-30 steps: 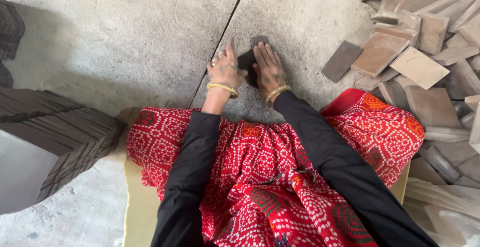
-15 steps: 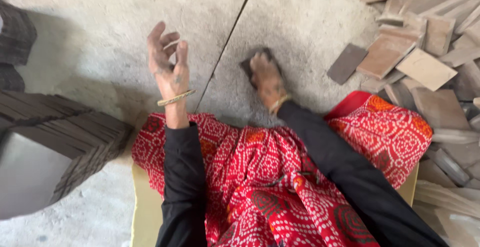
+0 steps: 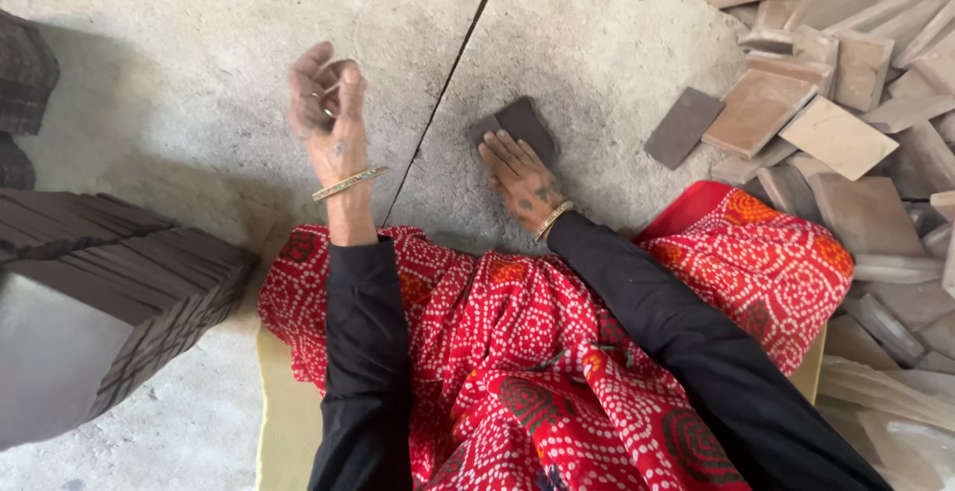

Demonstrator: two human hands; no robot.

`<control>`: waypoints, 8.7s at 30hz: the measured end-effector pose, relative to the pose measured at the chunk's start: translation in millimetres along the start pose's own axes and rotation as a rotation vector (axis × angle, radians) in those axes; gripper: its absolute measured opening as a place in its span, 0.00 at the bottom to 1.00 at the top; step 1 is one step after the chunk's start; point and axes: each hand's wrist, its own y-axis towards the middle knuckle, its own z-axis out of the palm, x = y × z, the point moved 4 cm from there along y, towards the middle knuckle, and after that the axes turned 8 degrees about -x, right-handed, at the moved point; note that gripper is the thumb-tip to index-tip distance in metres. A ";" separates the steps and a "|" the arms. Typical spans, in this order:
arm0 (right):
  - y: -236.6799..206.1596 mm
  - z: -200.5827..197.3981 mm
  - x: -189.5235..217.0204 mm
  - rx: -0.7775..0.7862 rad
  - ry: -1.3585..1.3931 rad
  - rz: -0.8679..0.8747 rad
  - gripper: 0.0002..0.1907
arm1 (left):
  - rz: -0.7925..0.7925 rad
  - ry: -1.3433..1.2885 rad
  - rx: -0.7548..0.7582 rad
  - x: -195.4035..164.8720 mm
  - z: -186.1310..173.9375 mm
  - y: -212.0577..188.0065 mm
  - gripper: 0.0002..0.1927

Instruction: The person sits on the floor and smooths small dark stone pieces, rubbing each piece by hand against the concrete floor and turning it over to work different sides, then sets finished pieces on a growing stack beside them.

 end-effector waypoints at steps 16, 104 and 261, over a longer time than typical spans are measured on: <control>12.0 -10.5 -15.7 -0.021 -0.177 0.037 0.28 | 0.004 -0.088 0.073 10.8 22.5 1.7 0.23; -65.2 -83.8 -18.5 -0.322 0.824 0.706 0.30 | 0.429 1.324 1.161 52.6 131.5 -82.3 0.60; 12.1 -20.7 37.7 0.020 0.024 -0.082 0.30 | -0.026 0.814 0.426 91.3 57.2 -22.0 0.36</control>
